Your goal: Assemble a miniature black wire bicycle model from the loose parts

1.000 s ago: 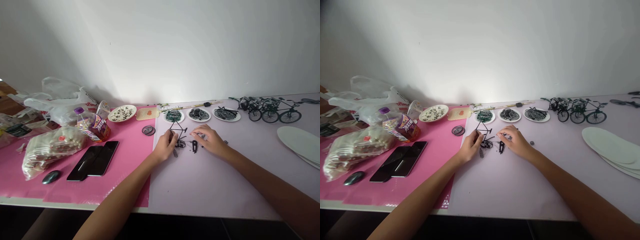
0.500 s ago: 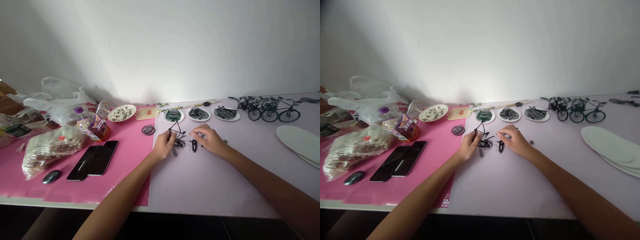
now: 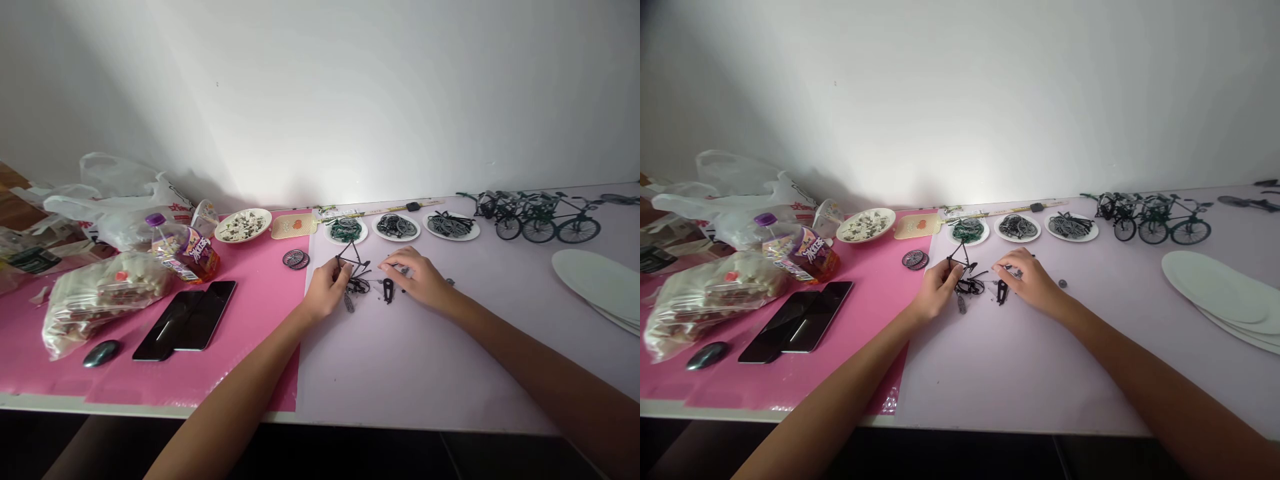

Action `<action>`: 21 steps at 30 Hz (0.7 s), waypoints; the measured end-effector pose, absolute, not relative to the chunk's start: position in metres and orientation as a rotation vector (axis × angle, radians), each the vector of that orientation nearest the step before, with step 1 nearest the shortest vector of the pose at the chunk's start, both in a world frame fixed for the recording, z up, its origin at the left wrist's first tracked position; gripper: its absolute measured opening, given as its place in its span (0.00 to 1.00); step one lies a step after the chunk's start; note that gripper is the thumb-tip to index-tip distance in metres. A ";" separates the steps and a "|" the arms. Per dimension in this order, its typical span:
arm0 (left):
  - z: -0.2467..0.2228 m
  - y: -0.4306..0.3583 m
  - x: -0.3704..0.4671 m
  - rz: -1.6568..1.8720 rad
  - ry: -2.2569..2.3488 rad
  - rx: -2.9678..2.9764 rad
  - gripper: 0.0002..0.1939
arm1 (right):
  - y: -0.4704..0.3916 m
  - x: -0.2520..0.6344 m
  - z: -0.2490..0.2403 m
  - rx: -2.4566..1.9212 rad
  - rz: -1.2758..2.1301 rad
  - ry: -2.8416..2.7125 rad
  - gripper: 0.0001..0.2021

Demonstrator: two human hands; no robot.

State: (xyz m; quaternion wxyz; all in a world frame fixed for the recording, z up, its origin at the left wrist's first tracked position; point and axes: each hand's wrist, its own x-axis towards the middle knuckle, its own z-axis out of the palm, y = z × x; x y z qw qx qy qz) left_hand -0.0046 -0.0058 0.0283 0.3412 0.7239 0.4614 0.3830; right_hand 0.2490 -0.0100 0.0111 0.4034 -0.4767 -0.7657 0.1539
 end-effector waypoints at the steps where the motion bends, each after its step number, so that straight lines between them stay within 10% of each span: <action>1: 0.028 -0.006 -0.005 0.993 1.205 1.887 0.18 | -0.010 0.249 0.011 -1.202 0.387 -1.937 0.13; 21: 0.024 -0.003 -0.005 1.020 1.141 1.855 0.17 | -0.005 0.253 0.005 -1.212 0.405 -1.952 0.14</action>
